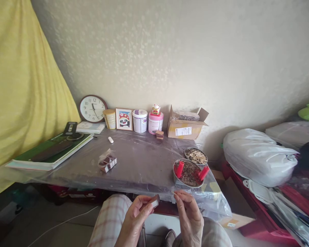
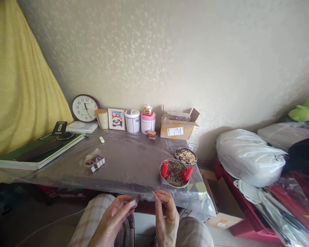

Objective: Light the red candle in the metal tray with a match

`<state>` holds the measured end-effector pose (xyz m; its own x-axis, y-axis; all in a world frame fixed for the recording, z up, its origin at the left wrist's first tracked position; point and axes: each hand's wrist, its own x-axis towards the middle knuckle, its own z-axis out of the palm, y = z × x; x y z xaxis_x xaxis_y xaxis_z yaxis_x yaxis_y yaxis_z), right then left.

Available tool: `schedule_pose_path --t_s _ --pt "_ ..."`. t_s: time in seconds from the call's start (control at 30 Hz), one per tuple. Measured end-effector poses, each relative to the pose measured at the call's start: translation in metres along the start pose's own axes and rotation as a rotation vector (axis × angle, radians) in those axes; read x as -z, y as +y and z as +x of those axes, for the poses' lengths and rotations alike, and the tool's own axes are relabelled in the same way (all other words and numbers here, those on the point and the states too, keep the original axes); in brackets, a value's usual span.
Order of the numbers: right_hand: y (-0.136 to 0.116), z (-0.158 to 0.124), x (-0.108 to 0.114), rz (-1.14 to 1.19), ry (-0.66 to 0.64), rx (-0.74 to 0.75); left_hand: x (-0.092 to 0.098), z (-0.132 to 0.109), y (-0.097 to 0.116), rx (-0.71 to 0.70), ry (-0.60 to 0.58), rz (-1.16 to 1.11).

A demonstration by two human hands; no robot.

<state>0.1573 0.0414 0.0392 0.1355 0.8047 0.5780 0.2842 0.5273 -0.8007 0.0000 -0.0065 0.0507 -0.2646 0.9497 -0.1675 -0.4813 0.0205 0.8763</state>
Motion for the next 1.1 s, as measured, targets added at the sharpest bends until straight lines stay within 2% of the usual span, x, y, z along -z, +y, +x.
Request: schedule_pose_path --t_s 0.2,0.3,0.4,0.5,0.53,0.57,0.63,0.73,0.93,1.0,1.1 --pt "-0.024 -0.007 -0.011 -0.001 -0.153 0.277 -0.008 -0.005 0.007 0.002 -0.068 -0.091" --pt "-0.035 -0.006 -0.009 -0.039 -0.132 0.338 -0.007 -0.004 0.005 0.003 -0.049 -0.093" --pt "-0.043 -0.006 -0.005 -0.075 -0.037 0.397 -0.004 -0.001 0.002 0.007 -0.006 -0.049" --pt "-0.033 -0.004 -0.006 -0.133 -0.104 0.504 -0.005 -0.002 0.004 -0.012 -0.030 -0.042" --pt "-0.026 -0.002 -0.007 -0.183 -0.171 0.506 -0.006 -0.003 0.005 -0.021 -0.037 -0.038" --pt "-0.017 0.000 -0.008 -0.231 -0.167 0.472 -0.006 -0.004 0.007 -0.028 -0.040 -0.031" --pt "0.001 0.005 -0.010 -0.280 -0.070 0.363 -0.007 -0.007 0.010 -0.032 -0.022 -0.015" --pt "0.013 0.009 -0.006 -0.197 0.021 0.204 -0.006 -0.009 0.012 -0.016 0.023 -0.008" --pt "-0.002 0.003 0.000 -0.041 0.004 0.030 -0.006 -0.009 0.013 -0.012 0.051 -0.013" --pt "-0.008 -0.001 -0.002 -0.026 -0.014 0.035 -0.006 -0.009 0.013 -0.017 0.042 -0.025" --pt "-0.017 -0.006 -0.006 -0.002 -0.043 0.135 -0.007 -0.010 0.013 -0.014 0.025 -0.041"
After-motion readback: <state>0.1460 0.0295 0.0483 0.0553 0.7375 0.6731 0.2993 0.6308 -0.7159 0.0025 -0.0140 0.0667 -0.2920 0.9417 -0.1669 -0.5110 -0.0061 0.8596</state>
